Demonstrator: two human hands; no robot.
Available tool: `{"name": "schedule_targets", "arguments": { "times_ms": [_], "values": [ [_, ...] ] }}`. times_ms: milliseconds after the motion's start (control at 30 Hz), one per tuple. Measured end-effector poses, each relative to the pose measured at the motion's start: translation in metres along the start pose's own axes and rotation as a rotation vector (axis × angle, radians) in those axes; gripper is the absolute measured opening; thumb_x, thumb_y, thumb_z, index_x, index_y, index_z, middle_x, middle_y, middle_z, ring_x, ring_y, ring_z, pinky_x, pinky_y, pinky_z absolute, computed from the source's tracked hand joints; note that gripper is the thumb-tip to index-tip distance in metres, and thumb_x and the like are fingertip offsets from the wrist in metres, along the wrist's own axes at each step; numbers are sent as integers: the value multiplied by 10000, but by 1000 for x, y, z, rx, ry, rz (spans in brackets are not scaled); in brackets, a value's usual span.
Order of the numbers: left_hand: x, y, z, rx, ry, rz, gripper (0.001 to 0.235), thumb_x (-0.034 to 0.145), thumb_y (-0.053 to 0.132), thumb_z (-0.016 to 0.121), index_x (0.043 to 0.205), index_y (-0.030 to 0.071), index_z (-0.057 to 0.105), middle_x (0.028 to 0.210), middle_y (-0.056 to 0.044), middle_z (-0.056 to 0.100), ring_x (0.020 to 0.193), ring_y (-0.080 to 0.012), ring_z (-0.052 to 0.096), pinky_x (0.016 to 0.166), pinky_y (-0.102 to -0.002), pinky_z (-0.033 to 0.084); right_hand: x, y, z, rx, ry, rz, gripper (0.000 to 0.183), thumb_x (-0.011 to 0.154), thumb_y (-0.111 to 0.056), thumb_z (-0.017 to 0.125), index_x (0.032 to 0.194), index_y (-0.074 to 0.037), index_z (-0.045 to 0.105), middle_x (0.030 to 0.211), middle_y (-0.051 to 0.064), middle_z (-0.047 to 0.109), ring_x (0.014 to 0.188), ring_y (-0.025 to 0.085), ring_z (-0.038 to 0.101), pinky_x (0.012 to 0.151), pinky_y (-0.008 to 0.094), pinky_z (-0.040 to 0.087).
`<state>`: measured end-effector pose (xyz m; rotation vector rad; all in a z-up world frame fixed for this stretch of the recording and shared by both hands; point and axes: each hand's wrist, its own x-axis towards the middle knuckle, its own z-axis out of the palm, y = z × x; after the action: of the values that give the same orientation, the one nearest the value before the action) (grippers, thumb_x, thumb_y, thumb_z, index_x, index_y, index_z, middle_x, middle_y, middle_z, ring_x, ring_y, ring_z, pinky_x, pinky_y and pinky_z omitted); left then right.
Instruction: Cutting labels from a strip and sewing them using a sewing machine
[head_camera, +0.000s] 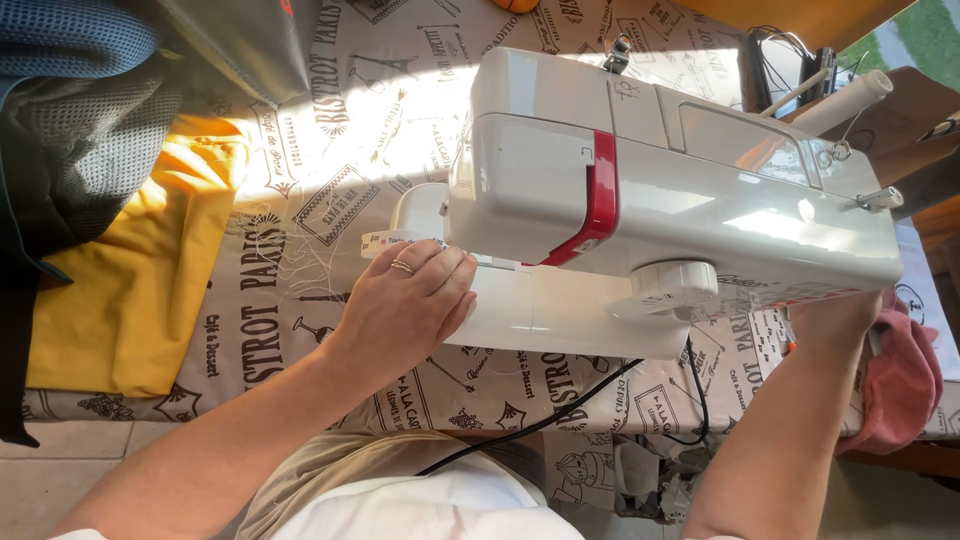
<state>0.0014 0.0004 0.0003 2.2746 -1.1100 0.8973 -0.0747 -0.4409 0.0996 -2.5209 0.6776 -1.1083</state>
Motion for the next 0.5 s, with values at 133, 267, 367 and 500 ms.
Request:
{"name": "schedule_targets", "arguments": {
  "times_ms": [133, 267, 367, 500],
  "values": [
    [-1, 0, 0, 9, -16, 4, 328, 1095, 319, 427, 1225, 103, 638, 1113, -46, 560, 1154, -211, 545, 1021, -402, 427, -3, -7, -7, 64, 1, 27, 352, 1175, -433, 469, 1109, -129, 633, 1064, 84, 745, 922, 235, 693, 757, 371, 554],
    [-2, 0, 3, 6, -7, 4, 327, 1090, 318, 436, 1224, 103, 643, 1107, -47, 570, 1151, -212, 554, 1022, -405, 425, 6, -18, -12, 109, 9, 31, 369, 1180, -442, 452, 1088, -134, 633, 1059, 71, 744, 927, 219, 690, 769, 358, 548],
    [-3, 1, 1, 16, -8, 8, 324, 1088, 320, 439, 1221, 101, 636, 1118, -47, 569, 1147, -218, 551, 1013, -406, 433, 11, -20, -20, 155, 6, 40, 388, 1184, -450, 435, 1066, -139, 633, 1055, 58, 742, 932, 202, 687, 781, 345, 542],
    [0, 1, 1, 8, 13, 13, 335, 1087, 319, 443, 1229, 93, 646, 1106, -54, 570, 1147, -221, 556, 1019, -418, 432, 18, -23, -29, 222, 20, 63, 419, 1192, -463, 408, 1034, -146, 634, 1049, 40, 739, 940, 177, 681, 798, 326, 533]
  ]
}}
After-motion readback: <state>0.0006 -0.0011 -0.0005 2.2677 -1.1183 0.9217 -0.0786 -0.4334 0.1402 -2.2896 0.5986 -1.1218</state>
